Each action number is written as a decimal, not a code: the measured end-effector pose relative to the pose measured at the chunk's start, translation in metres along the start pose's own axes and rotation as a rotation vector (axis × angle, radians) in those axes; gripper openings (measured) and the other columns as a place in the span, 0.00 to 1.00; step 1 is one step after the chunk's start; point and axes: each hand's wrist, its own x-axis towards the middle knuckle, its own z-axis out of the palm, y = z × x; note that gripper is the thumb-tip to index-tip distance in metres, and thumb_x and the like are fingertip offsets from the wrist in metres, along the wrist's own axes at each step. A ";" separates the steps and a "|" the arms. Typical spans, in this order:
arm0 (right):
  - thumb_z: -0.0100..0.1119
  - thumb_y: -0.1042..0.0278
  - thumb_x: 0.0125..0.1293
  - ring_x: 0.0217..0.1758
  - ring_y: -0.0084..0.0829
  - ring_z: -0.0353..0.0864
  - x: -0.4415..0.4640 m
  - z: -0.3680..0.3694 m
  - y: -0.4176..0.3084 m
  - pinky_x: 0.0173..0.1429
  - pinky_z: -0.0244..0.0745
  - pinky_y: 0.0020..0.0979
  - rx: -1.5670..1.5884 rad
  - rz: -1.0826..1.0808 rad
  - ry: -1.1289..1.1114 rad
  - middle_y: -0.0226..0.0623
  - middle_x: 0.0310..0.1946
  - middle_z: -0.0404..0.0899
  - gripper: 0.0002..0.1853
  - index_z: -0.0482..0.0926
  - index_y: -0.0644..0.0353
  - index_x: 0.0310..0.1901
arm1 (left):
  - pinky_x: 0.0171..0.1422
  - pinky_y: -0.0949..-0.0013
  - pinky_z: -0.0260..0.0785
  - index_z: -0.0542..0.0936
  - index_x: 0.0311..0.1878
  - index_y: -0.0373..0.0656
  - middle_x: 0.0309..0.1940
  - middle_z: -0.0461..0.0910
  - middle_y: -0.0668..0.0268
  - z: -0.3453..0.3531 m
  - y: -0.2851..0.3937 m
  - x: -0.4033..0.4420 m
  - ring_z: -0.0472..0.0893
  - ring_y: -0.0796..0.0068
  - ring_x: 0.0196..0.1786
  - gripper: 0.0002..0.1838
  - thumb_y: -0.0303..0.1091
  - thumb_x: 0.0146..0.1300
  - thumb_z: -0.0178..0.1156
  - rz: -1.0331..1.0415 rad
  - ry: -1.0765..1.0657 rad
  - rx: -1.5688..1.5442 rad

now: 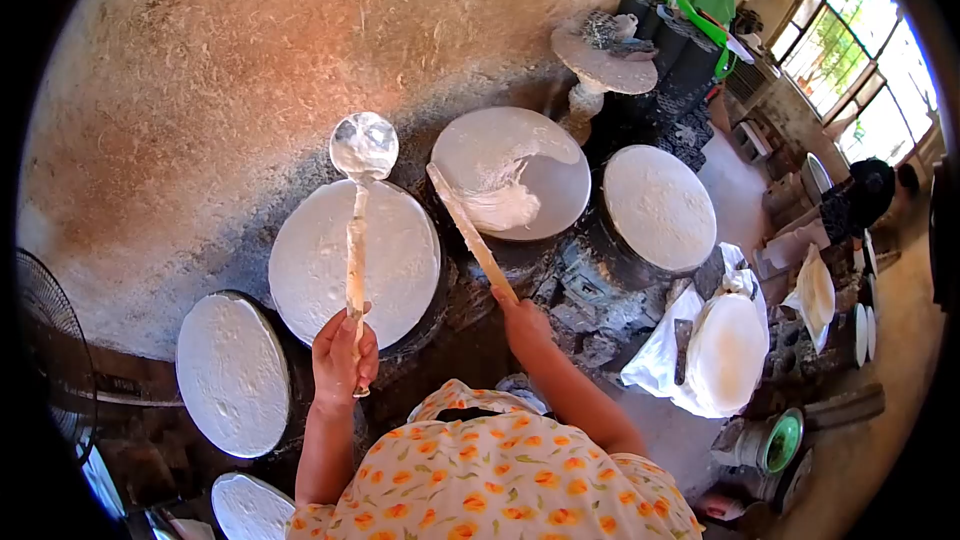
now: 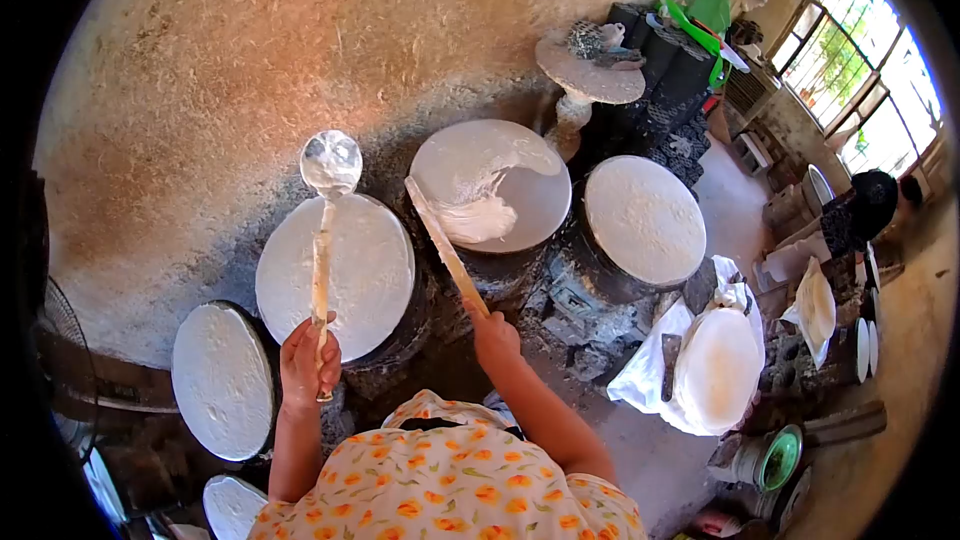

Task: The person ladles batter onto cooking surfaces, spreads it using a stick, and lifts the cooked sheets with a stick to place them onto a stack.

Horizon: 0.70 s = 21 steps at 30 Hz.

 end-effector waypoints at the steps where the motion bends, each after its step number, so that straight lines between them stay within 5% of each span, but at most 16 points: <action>1: 0.44 0.68 0.69 0.42 0.50 0.79 0.002 0.003 0.002 0.46 0.75 0.44 -0.007 0.017 -0.004 0.50 0.39 0.76 0.26 0.63 0.26 0.65 | 0.11 0.81 0.55 0.72 0.55 0.34 0.19 0.65 0.70 0.000 0.001 0.001 0.61 0.86 0.11 0.18 0.39 0.73 0.45 -0.004 0.006 0.001; 5: 0.42 0.68 0.69 0.44 0.50 0.80 -0.035 -0.019 0.053 0.46 0.75 0.44 -0.034 0.086 -0.009 0.50 0.39 0.77 0.27 0.62 0.26 0.66 | 0.11 0.80 0.55 0.72 0.55 0.34 0.19 0.65 0.70 -0.002 0.000 0.004 0.61 0.86 0.11 0.18 0.38 0.73 0.44 -0.031 0.023 0.002; 7: 0.40 0.54 0.73 0.44 0.50 0.80 -0.053 -0.031 0.072 0.46 0.76 0.44 -0.073 0.228 -0.046 0.51 0.46 0.74 0.21 0.60 0.28 0.67 | 0.09 0.80 0.54 0.72 0.53 0.33 0.17 0.64 0.70 -0.002 -0.003 0.007 0.60 0.85 0.10 0.17 0.37 0.72 0.45 -0.024 0.040 -0.007; 11: 0.42 0.59 0.72 0.41 0.49 0.81 -0.051 -0.036 0.093 0.44 0.76 0.44 -0.029 0.384 -0.027 0.51 0.41 0.76 0.23 0.60 0.28 0.67 | 0.09 0.80 0.54 0.72 0.53 0.33 0.17 0.64 0.71 0.002 -0.010 0.013 0.59 0.85 0.10 0.17 0.37 0.72 0.44 -0.038 0.013 -0.003; 16: 0.50 0.73 0.61 0.31 0.50 0.80 -0.014 -0.019 0.119 0.35 0.74 0.46 0.342 0.123 0.362 0.52 0.29 0.78 0.25 0.72 0.39 0.60 | 0.09 0.80 0.53 0.72 0.54 0.34 0.18 0.63 0.71 0.021 -0.012 0.029 0.59 0.85 0.09 0.18 0.38 0.72 0.44 -0.056 -0.039 0.008; 19: 0.49 0.74 0.61 0.29 0.49 0.80 -0.029 -0.011 0.130 0.33 0.74 0.46 0.399 -0.074 0.111 0.51 0.24 0.76 0.27 0.71 0.36 0.61 | 0.09 0.80 0.53 0.72 0.54 0.34 0.17 0.63 0.71 0.035 -0.010 0.036 0.59 0.85 0.09 0.18 0.39 0.72 0.44 -0.074 -0.030 0.025; 20: 0.49 0.74 0.61 0.30 0.49 0.80 -0.036 -0.003 0.139 0.36 0.74 0.47 0.066 -0.113 0.071 0.49 0.23 0.75 0.27 0.71 0.34 0.61 | 0.09 0.80 0.53 0.72 0.54 0.34 0.17 0.63 0.71 0.039 -0.011 0.039 0.59 0.85 0.09 0.18 0.39 0.72 0.44 -0.073 -0.032 0.030; 21: 0.49 0.74 0.61 0.30 0.49 0.80 -0.042 -0.006 0.149 0.36 0.74 0.47 0.072 -0.112 0.071 0.49 0.23 0.75 0.27 0.71 0.34 0.61 | 0.09 0.80 0.53 0.72 0.54 0.34 0.17 0.63 0.71 0.043 -0.012 0.041 0.59 0.85 0.09 0.18 0.39 0.72 0.44 -0.064 -0.028 0.026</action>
